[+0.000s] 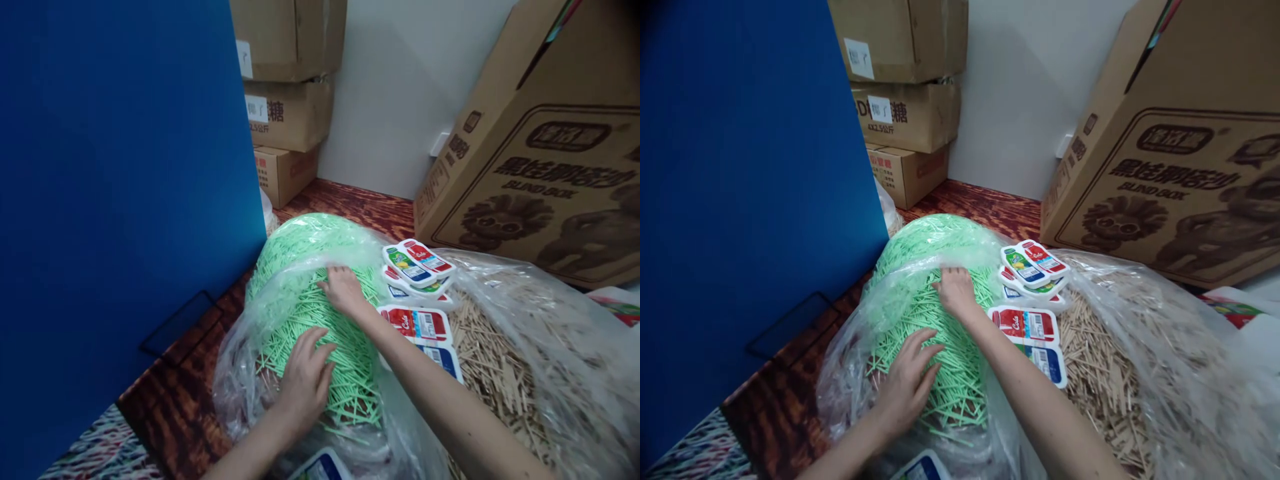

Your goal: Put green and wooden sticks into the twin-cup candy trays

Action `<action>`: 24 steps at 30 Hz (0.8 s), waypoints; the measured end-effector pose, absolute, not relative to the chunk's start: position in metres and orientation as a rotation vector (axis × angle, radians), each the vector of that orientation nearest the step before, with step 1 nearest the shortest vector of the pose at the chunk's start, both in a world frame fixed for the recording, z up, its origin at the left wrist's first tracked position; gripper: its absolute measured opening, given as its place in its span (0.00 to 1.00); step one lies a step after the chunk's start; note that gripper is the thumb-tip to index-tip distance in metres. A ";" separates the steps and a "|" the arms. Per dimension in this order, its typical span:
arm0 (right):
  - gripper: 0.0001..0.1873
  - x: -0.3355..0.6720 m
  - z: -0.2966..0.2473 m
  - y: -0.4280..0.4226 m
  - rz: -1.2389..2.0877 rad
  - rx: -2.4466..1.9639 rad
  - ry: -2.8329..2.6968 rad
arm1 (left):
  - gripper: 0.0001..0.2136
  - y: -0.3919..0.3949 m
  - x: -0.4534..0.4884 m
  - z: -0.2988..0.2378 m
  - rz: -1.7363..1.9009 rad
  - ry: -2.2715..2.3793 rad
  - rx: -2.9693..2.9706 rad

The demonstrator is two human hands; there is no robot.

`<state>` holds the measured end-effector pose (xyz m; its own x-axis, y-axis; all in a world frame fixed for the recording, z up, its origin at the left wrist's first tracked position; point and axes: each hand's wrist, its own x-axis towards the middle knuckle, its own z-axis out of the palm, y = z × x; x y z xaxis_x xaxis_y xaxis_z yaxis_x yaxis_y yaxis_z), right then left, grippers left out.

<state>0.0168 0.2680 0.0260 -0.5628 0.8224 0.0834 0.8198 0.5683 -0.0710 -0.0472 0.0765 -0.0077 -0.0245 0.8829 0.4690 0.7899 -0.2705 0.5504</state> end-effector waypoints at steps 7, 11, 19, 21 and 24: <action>0.27 0.026 0.016 0.277 0.125 -1.572 -2.583 | 0.24 0.086 -0.091 -0.064 1.072 2.244 1.649; 0.30 0.021 0.018 0.290 0.190 -1.591 -2.612 | 0.24 0.100 -0.102 -0.067 1.038 2.326 1.559; 0.30 0.014 0.015 0.301 0.194 -1.558 -2.642 | 0.23 0.083 -0.078 -0.070 1.113 2.440 1.434; 0.26 0.013 0.014 0.301 0.188 -1.536 -2.638 | 0.26 0.086 -0.082 -0.072 1.099 2.486 1.365; 0.22 0.012 0.013 0.298 0.181 -1.521 -2.617 | 0.25 0.093 -0.091 -0.071 1.078 2.508 1.281</action>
